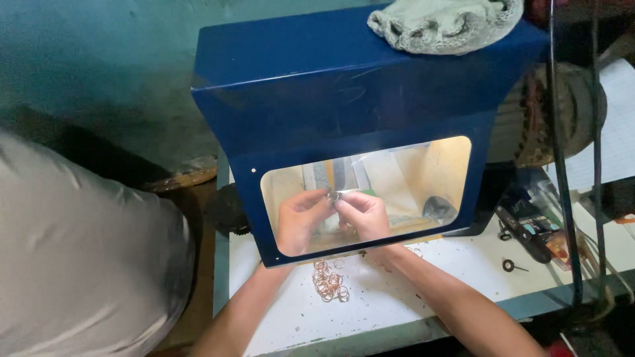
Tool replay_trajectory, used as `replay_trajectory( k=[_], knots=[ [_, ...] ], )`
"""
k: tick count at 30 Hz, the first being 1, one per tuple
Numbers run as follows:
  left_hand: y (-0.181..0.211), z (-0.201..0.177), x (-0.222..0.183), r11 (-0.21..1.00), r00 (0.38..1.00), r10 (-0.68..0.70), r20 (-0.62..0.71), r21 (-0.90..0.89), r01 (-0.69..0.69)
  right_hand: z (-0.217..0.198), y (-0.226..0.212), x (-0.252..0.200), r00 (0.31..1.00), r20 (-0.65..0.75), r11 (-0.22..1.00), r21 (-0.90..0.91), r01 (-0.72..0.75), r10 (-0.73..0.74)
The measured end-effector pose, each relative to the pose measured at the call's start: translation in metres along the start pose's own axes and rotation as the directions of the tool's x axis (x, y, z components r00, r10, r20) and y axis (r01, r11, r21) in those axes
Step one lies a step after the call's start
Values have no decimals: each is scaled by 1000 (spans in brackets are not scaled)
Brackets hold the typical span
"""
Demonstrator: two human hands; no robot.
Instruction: Polishing a metal ring using a bench polisher and polishing compound inside a protective hood
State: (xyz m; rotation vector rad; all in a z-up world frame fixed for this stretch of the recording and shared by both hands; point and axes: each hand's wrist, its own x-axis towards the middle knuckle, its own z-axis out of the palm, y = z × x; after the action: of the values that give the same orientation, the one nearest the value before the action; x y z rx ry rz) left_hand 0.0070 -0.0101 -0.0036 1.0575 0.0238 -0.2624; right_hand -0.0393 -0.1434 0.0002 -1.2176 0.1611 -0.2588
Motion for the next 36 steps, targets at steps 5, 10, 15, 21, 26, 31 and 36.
replay_trajectory(
  k=[5,10,15,21,26,31,36],
  knots=[
    [-16,-11,10,1000,1000,11,2,-9,-11,-5,10,3,1000,-2,999,14,-30,30],
    [-22,-14,21,999,1000,-29,-7,-16,29,-11,40,22,993,-58,991,88,-100,105],
    [-13,-11,15,1000,1000,-13,-6,-2,13,-6,32,18,996,-60,993,97,-63,69],
    [3,-6,1,995,1000,3,15,101,-4,-4,13,5,983,-8,966,-188,179,-184],
    [-4,-7,8,990,999,11,40,138,-16,-4,19,2,948,-90,921,-282,268,-304],
    [-12,-10,15,992,999,10,44,125,-16,-5,20,2,941,-66,900,-322,293,-331],
    [-15,-11,23,997,997,-75,29,14,75,9,-3,-3,989,-144,987,-160,-6,-17]
  ],
)
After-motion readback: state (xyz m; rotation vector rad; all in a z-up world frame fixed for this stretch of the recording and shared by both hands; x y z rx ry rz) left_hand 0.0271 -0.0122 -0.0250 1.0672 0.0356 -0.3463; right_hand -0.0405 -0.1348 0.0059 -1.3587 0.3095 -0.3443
